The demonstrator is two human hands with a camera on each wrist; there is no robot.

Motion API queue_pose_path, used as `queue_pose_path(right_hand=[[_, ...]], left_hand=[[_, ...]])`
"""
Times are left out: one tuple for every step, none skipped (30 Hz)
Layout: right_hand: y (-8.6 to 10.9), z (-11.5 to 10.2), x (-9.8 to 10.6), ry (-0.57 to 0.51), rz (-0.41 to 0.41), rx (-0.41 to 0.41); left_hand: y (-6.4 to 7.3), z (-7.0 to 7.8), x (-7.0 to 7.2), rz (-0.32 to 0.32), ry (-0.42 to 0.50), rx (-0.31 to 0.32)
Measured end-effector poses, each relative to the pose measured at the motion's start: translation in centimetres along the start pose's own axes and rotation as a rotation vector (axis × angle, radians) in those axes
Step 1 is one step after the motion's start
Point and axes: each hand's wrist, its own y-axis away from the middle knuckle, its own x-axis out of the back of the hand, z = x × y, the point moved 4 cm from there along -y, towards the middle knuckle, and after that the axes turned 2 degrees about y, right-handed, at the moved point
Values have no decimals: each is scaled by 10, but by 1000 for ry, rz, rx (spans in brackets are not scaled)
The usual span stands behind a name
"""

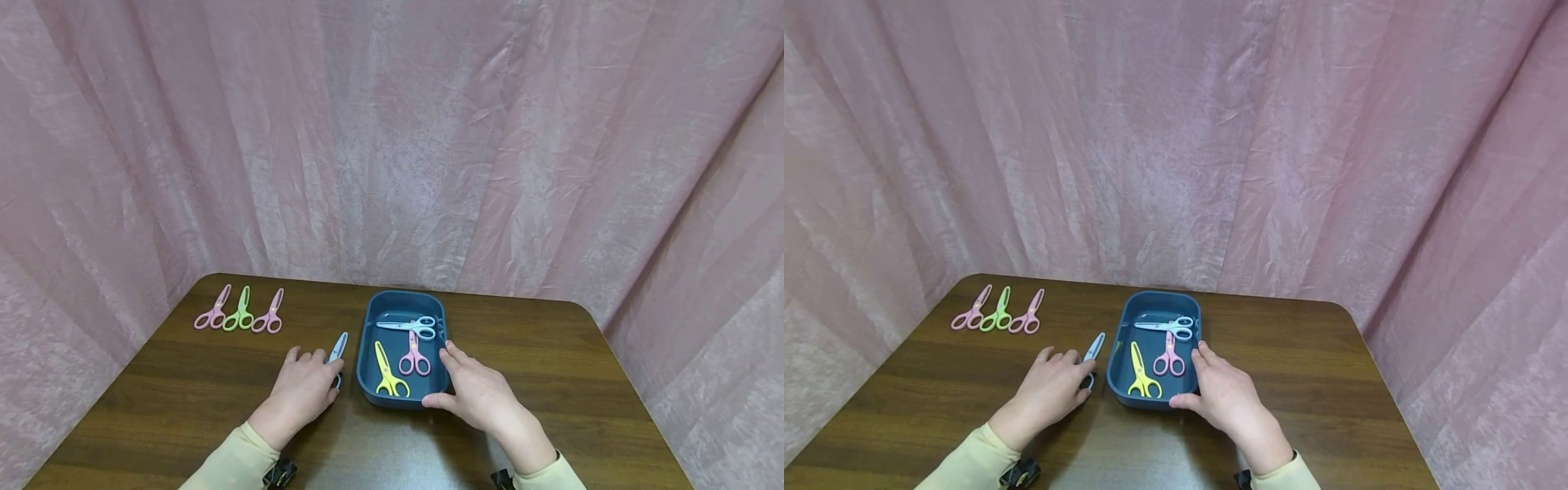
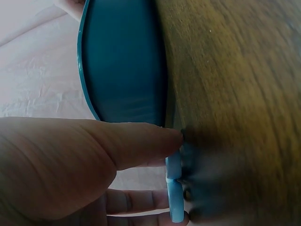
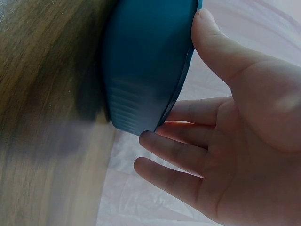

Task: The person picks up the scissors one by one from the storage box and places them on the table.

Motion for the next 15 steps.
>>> queue_pose_path(right_hand=[[0, 0, 0, -1, -1, 0], [0, 0, 0, -2, -2, -1], [0, 0, 0, -2, -3, -1], [0, 0, 0, -2, -4, -2], [0, 0, 0, -2, -5, -2], [0, 0, 0, -2, -5, -2], [0, 0, 0, -2, -5, -2], [0, 0, 0, -1, -5, -3], [0, 0, 0, -1, -5, -3], [0, 0, 0, -1, -5, -3], [0, 0, 0, -1, -5, -2], [0, 0, 0, 1, -4, -1], [0, 0, 0, 2, -4, -2], [0, 0, 1, 3, -5, -2], [0, -1, 1, 4, -5, -2]], left_hand=[[0, 0, 0, -1, -1, 1], [0, 0, 0, -2, -3, 1], [0, 0, 0, -4, -4, 2], [0, 0, 0, -5, -6, 2], [0, 0, -1, -8, -7, 3], [0, -1, -1, -12, -7, 5], [0, -1, -2, -15, -7, 8], [0, -1, -1, -22, -5, 13], [0, -1, -1, -34, 0, 20], [0, -1, 0, -45, 3, 26], [0, -1, 0, -55, 9, 32], [0, 0, 1, -58, 14, 37], [1, 0, 2, -58, 20, 38], [2, 1, 3, -55, 25, 37], [2, 1, 5, -49, 29, 33]])
